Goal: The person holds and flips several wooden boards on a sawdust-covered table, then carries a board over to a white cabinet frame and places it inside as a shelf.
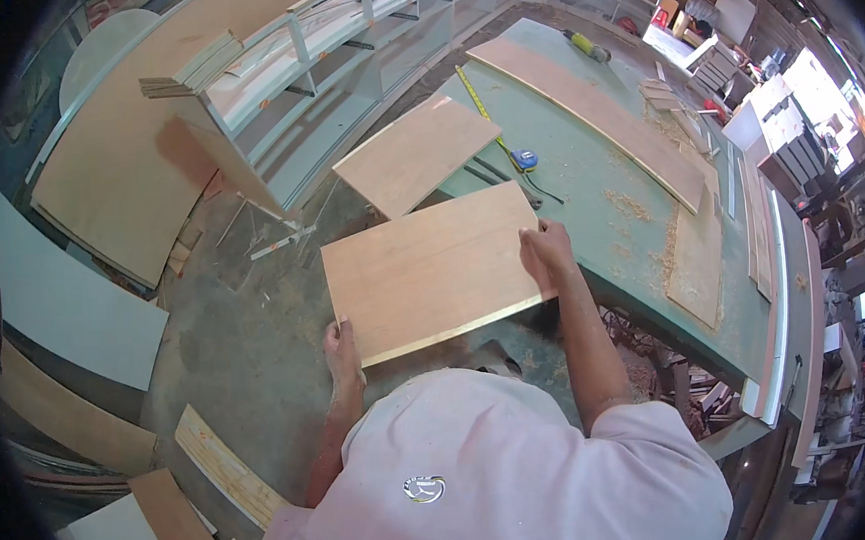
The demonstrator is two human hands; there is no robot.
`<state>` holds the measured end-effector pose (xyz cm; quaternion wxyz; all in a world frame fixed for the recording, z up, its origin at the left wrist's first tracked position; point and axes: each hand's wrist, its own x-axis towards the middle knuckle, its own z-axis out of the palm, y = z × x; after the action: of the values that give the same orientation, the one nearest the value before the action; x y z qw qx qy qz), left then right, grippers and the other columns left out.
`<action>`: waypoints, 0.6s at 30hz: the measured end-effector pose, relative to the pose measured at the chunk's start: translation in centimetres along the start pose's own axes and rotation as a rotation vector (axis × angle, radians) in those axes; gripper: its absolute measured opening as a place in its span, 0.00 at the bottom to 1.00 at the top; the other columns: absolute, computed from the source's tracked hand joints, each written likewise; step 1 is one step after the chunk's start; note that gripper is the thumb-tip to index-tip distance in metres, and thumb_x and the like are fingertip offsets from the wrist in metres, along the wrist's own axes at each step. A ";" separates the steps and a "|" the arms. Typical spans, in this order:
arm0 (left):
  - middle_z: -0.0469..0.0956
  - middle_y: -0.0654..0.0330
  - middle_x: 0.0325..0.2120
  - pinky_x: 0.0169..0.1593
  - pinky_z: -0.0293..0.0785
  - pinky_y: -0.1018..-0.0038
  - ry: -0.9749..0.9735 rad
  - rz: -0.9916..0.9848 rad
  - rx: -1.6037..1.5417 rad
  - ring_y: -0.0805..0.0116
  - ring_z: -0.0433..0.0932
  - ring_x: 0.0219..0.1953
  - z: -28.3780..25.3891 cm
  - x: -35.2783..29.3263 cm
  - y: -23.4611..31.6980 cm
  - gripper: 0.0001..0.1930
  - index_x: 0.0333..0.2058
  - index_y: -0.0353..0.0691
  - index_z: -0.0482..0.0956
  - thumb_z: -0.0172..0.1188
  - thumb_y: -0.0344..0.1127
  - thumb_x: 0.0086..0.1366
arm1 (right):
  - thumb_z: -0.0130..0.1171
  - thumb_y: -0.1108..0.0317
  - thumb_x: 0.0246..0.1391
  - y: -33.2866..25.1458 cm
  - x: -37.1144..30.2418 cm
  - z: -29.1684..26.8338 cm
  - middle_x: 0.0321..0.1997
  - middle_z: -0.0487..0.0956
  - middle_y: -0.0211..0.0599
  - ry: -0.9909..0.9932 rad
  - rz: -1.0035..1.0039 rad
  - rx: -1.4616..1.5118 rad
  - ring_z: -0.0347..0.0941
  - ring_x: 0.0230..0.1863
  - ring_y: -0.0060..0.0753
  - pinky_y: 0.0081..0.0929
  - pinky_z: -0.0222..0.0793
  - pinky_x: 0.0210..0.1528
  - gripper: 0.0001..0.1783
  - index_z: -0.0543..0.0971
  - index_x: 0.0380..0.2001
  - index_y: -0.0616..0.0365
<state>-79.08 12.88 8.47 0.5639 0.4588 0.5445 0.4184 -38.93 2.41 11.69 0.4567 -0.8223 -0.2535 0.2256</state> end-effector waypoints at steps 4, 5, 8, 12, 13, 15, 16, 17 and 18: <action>0.77 0.60 0.31 0.41 0.70 0.73 0.006 0.078 -0.022 0.75 0.72 0.34 3.6 5.3 0.2 0.16 0.38 0.31 0.77 0.52 0.41 0.71 | 0.63 0.66 0.48 -2.3 8.2 1.6 0.31 0.82 0.34 0.053 -0.050 -0.234 0.75 0.31 0.24 0.27 0.72 0.36 0.14 0.82 0.36 0.64; 0.77 0.59 0.32 0.41 0.70 0.72 0.013 0.085 -0.017 0.74 0.72 0.34 4.8 6.7 -0.1 0.16 0.39 0.31 0.78 0.52 0.41 0.71 | 0.63 0.66 0.48 -2.8 10.5 1.9 0.31 0.82 0.34 0.050 -0.053 -0.238 0.75 0.31 0.24 0.27 0.72 0.36 0.14 0.82 0.36 0.64; 0.78 0.56 0.31 0.40 0.70 0.71 0.023 0.111 0.078 0.73 0.73 0.33 7.6 11.1 -0.1 0.16 0.40 0.30 0.79 0.53 0.40 0.69 | 0.64 0.63 0.47 -3.6 17.7 3.8 0.29 0.82 0.36 0.074 -0.113 -0.201 0.76 0.30 0.25 0.28 0.72 0.35 0.14 0.82 0.33 0.63; 0.76 0.52 0.28 0.39 0.70 0.67 0.013 0.044 0.373 0.67 0.73 0.31 12.2 16.2 0.8 0.16 0.37 0.28 0.80 0.57 0.39 0.65 | 0.64 0.58 0.46 -4.7 28.2 7.2 0.28 0.82 0.42 0.092 -0.230 -0.251 0.78 0.31 0.32 0.32 0.72 0.37 0.17 0.82 0.32 0.62; 0.76 0.52 0.28 0.39 0.70 0.67 0.023 0.049 0.390 0.67 0.73 0.31 13.1 17.5 0.6 0.16 0.37 0.28 0.80 0.57 0.39 0.65 | 0.64 0.56 0.45 -4.7 30.9 8.4 0.28 0.81 0.44 0.146 -0.330 -0.233 0.78 0.33 0.36 0.34 0.72 0.38 0.18 0.82 0.32 0.62; 0.74 0.51 0.26 0.39 0.70 0.64 0.052 0.021 0.489 0.61 0.73 0.30 15.4 19.7 0.0 0.16 0.37 0.28 0.80 0.59 0.39 0.63 | 0.64 0.55 0.44 -5.2 35.8 10.0 0.30 0.81 0.46 0.119 -0.316 -0.320 0.77 0.36 0.41 0.36 0.72 0.40 0.19 0.82 0.32 0.61; 0.74 0.51 0.26 0.39 0.70 0.64 0.057 0.018 0.500 0.61 0.73 0.30 16.6 20.8 0.1 0.16 0.37 0.28 0.80 0.59 0.39 0.63 | 0.64 0.55 0.44 -5.6 37.8 10.8 0.33 0.81 0.48 0.100 -0.308 -0.423 0.77 0.39 0.45 0.38 0.72 0.43 0.19 0.82 0.33 0.60; 0.74 0.49 0.27 0.40 0.70 0.63 0.041 -0.015 0.538 0.59 0.73 0.31 17.8 21.9 0.2 0.16 0.37 0.28 0.80 0.60 0.39 0.62 | 0.64 0.55 0.44 -6.0 39.7 11.2 0.33 0.81 0.48 0.093 -0.301 -0.418 0.77 0.39 0.45 0.38 0.72 0.43 0.19 0.82 0.33 0.60; 0.74 0.48 0.29 0.41 0.70 0.62 0.034 -0.059 0.586 0.57 0.73 0.32 18.4 22.4 0.4 0.16 0.38 0.28 0.81 0.61 0.39 0.62 | 0.65 0.54 0.43 -6.3 41.0 12.1 0.35 0.79 0.48 0.096 -0.311 -0.405 0.76 0.41 0.48 0.40 0.71 0.44 0.20 0.83 0.33 0.60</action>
<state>-59.44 33.61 3.40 0.4101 0.5790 0.6646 0.2344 -16.02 38.53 5.59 0.3234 -0.8581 -0.3947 0.0578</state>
